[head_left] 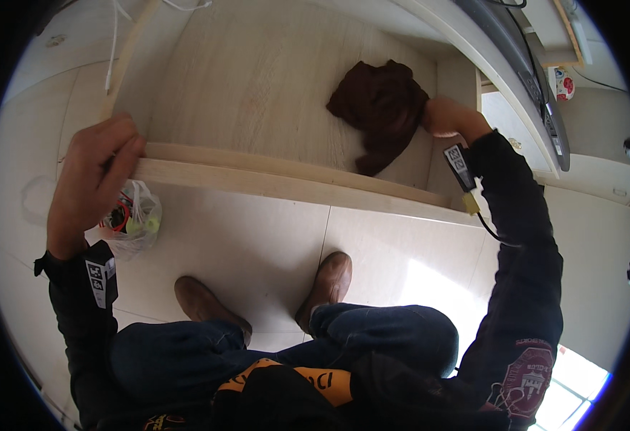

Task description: The person wipes the interior of a light-colored wooden drawer with a brown cloth, then places a plastic bag and several cables into the drawer. They close the drawer and wipe its exterior before opening another drawer and removing a plastic bag.

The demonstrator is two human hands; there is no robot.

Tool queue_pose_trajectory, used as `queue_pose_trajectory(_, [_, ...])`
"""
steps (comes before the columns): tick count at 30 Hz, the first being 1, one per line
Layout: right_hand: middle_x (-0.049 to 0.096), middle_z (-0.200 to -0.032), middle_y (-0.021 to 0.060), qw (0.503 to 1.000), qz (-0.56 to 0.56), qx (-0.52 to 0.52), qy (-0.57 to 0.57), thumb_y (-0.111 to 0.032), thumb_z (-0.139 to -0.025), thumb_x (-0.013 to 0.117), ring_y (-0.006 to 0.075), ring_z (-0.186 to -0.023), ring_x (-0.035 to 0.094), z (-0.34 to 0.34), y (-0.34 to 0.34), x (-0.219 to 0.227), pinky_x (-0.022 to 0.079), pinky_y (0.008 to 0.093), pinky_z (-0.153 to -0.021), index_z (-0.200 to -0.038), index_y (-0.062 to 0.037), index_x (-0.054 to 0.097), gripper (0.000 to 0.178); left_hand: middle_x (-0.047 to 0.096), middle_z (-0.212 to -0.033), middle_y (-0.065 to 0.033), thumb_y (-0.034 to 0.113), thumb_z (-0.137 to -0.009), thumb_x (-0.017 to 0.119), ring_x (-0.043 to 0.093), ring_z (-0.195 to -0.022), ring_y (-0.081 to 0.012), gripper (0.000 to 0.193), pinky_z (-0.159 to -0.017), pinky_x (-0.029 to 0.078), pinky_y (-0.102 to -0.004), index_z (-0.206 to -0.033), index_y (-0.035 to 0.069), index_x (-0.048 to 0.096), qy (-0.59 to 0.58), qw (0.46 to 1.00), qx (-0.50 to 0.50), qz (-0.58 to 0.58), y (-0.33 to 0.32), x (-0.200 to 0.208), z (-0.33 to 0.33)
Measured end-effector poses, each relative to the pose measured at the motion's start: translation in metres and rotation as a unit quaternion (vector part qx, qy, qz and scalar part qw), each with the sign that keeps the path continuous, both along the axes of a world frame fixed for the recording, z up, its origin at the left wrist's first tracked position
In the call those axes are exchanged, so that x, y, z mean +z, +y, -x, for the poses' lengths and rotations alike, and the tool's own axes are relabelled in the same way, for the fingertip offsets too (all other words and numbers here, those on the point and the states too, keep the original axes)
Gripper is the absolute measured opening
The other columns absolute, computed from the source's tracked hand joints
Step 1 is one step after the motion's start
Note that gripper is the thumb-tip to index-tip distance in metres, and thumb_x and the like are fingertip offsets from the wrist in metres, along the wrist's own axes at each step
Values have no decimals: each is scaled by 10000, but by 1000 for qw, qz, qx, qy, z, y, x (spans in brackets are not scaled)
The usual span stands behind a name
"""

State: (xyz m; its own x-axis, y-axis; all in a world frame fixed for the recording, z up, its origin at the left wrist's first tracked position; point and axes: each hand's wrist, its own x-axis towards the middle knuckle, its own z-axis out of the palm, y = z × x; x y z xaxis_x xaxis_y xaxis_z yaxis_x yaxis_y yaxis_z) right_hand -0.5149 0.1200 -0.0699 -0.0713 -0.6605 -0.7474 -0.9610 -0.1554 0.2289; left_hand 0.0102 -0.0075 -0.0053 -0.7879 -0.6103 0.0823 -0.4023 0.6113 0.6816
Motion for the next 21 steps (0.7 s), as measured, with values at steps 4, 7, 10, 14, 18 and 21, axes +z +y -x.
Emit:
queue_pose_trajectory(4, [669, -873, 241, 991, 130, 4, -13, -76, -719, 571, 442, -864, 629, 17, -23, 0, 513, 501, -759, -806, 1, 685, 162, 405, -644, -116, 5, -874, 533, 384, -553, -252, 173, -524, 317, -357, -726, -33, 453, 7, 1000, -10, 15, -1, 1, 1])
queue_pose_trajectory(7, [663, -890, 256, 986, 162, -22, -16, -104, -790, 541, 449, -874, 626, 16, -25, 19, 505, 510, -777, -870, -2, 678, 189, 411, -636, -121, 5, -864, 545, 391, -539, -266, 182, -517, 317, -373, -711, -29, 452, 13, 1000, -4, 14, 2, 4, 1])
queue_pose_trajectory(10, [661, -943, 265, 964, 235, -126, -13, -153, -842, 551, 449, -919, 623, 9, -17, 31, 505, 505, -819, -958, -8, 677, 225, 412, -626, -124, 5, -858, 549, 407, -533, -279, 196, -514, 320, -382, -696, -24, 443, 5, 1000, 8, 12, 4, 7, 3])
queue_pose_trajectory(14, [653, -990, 267, 886, 408, -188, -114, -223, -854, 584, 450, -953, 612, 2, -15, 10, 495, 507, -849, -1066, -25, 633, 294, 413, -620, -125, 3, -851, 551, 421, -538, -292, 196, -517, 328, -385, -689, -24, 444, -3, 999, -10, 42, 1, 8, 6])
queue_pose_trajectory(18, [651, -1035, 262, 907, 381, -148, -102, -213, -839, 597, 425, -983, 617, -5, -21, -11, 495, 491, -868, -1160, -6, 585, 382, 414, -622, -127, 5, -844, 558, 418, -537, -300, 192, -515, 327, -389, -687, -23, 452, 4, 998, -19, 55, -1, 6, 5])
queue_pose_trajectory(21, [655, -1011, 273, 939, 316, -135, 17, -204, -821, 605, 415, -971, 629, -14, -20, 6, 503, 479, -870, -1107, 35, 623, 373, 408, -633, -129, 6, -842, 539, 412, -546, -287, 161, -519, 309, -382, -696, -24, 479, 6, 999, -21, 46, -1, 5, 3])
